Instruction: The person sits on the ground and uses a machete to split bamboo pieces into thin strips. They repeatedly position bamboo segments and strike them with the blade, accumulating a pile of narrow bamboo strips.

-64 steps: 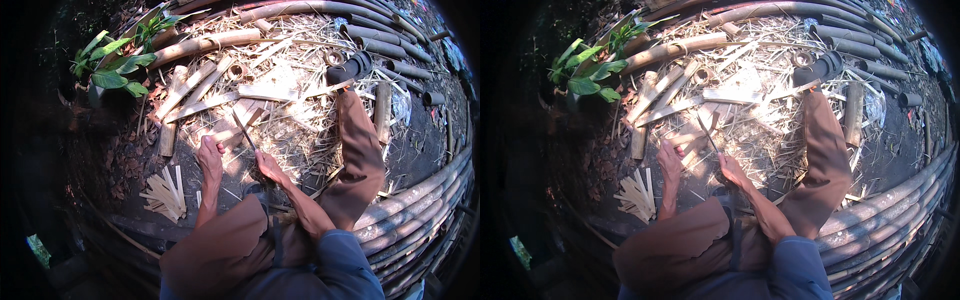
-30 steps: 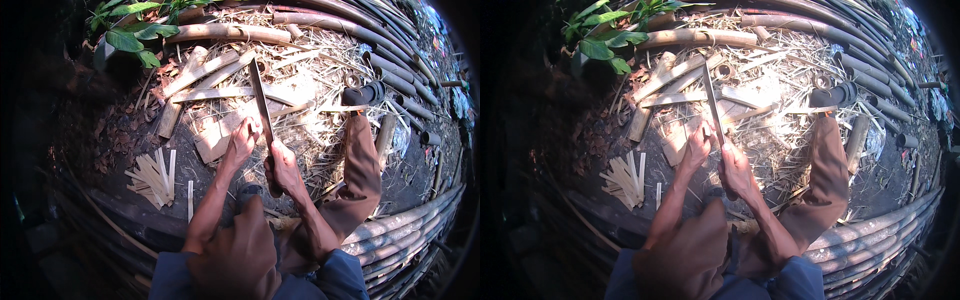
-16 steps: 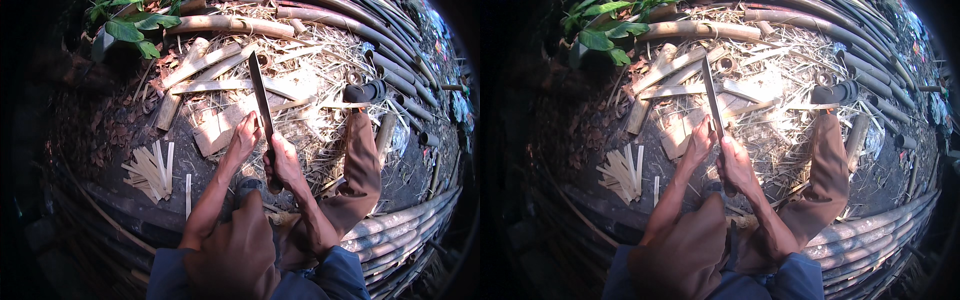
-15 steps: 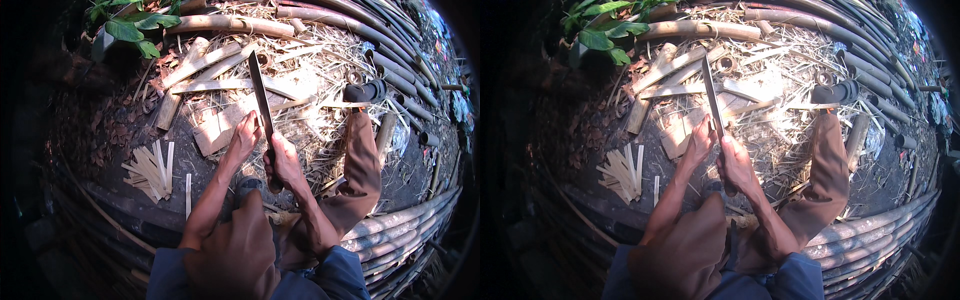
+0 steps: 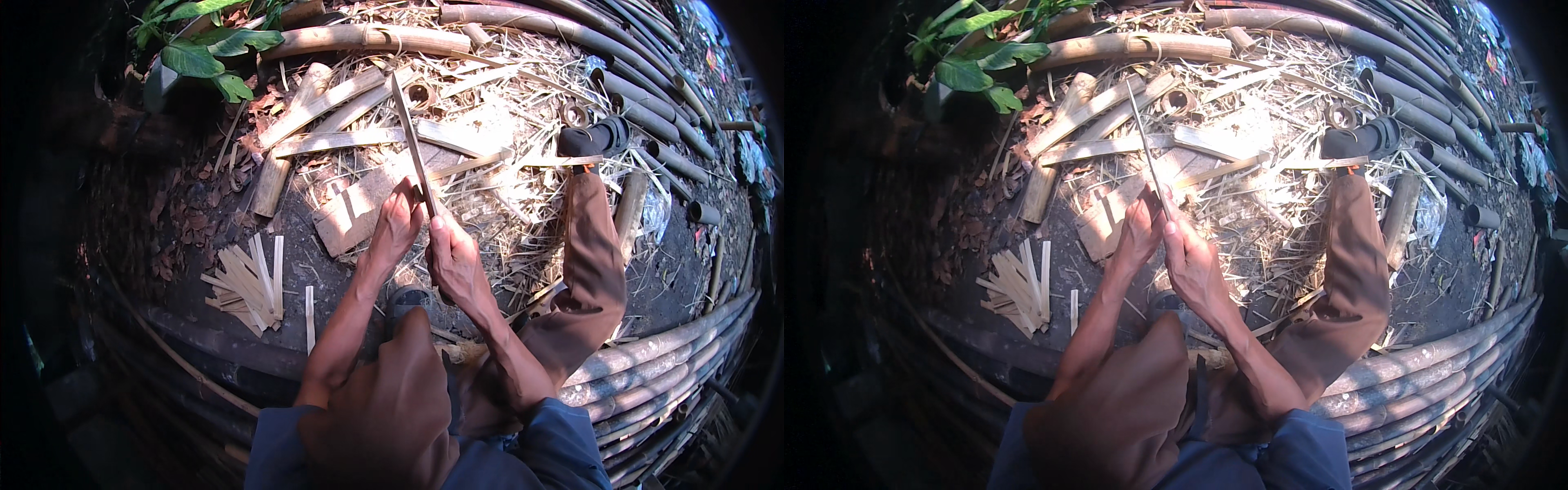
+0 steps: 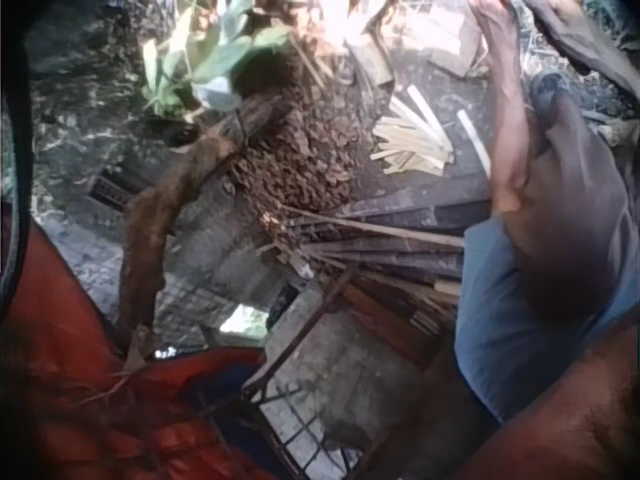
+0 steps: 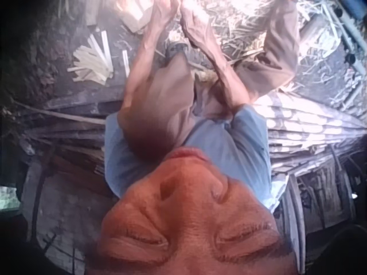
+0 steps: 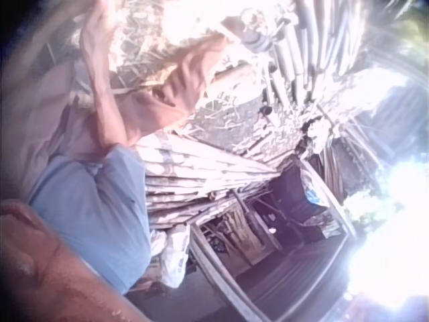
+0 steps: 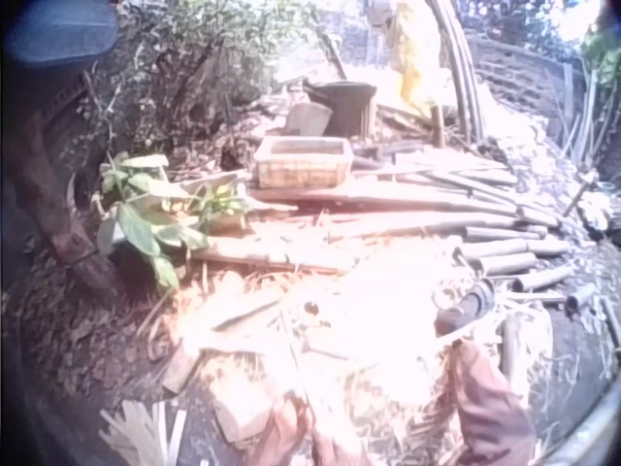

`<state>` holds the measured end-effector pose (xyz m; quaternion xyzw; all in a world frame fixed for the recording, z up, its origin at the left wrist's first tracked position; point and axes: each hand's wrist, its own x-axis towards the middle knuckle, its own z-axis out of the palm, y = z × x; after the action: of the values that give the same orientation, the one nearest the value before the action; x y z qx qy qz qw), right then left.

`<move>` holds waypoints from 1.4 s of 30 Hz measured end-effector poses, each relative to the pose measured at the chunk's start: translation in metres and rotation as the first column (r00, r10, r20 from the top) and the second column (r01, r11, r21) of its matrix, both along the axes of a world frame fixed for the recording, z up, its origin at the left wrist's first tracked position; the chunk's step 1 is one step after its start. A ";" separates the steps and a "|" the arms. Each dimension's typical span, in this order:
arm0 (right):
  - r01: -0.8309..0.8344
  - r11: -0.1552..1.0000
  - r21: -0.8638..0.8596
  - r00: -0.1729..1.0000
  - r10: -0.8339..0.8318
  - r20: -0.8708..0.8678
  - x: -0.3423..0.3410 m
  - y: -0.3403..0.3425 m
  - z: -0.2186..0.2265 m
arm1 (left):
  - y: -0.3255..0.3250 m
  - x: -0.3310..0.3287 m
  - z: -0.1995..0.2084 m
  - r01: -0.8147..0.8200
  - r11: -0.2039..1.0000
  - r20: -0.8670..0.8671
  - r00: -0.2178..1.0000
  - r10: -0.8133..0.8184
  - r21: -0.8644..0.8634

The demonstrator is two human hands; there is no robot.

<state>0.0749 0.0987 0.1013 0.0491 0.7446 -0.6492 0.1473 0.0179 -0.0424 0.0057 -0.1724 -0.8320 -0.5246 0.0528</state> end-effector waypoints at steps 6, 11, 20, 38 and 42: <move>0.004 0.996 0.090 0.999 -0.001 -0.037 -0.007 0.000 0.015 | 0.003 -0.002 -0.004 -0.045 0.994 -0.148 0.989 0.029 -0.104; 0.026 0.994 0.110 0.989 -0.009 -0.149 -0.002 -0.005 0.001 | 0.008 0.004 -0.011 -0.122 0.987 -0.191 0.976 0.101 -0.105; 0.139 0.985 0.106 0.966 -0.111 -0.235 -0.007 -0.010 -0.018 | 0.020 0.004 0.010 -0.108 0.994 -0.075 0.991 0.106 -0.014; -0.164 0.937 0.307 0.980 0.190 -0.055 0.003 -0.021 -0.027 | -0.038 0.068 0.011 -0.292 0.927 0.262 0.900 0.349 -0.235; -0.156 0.966 0.208 0.982 0.175 -0.075 0.002 -0.028 0.001 | -0.072 0.092 0.001 -0.342 0.907 0.300 0.863 0.406 -0.246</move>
<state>0.0772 0.0703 0.1020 -0.0290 0.8138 -0.5577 0.1605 0.1097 -0.1145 0.0068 0.0832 -0.8907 -0.4467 -0.0088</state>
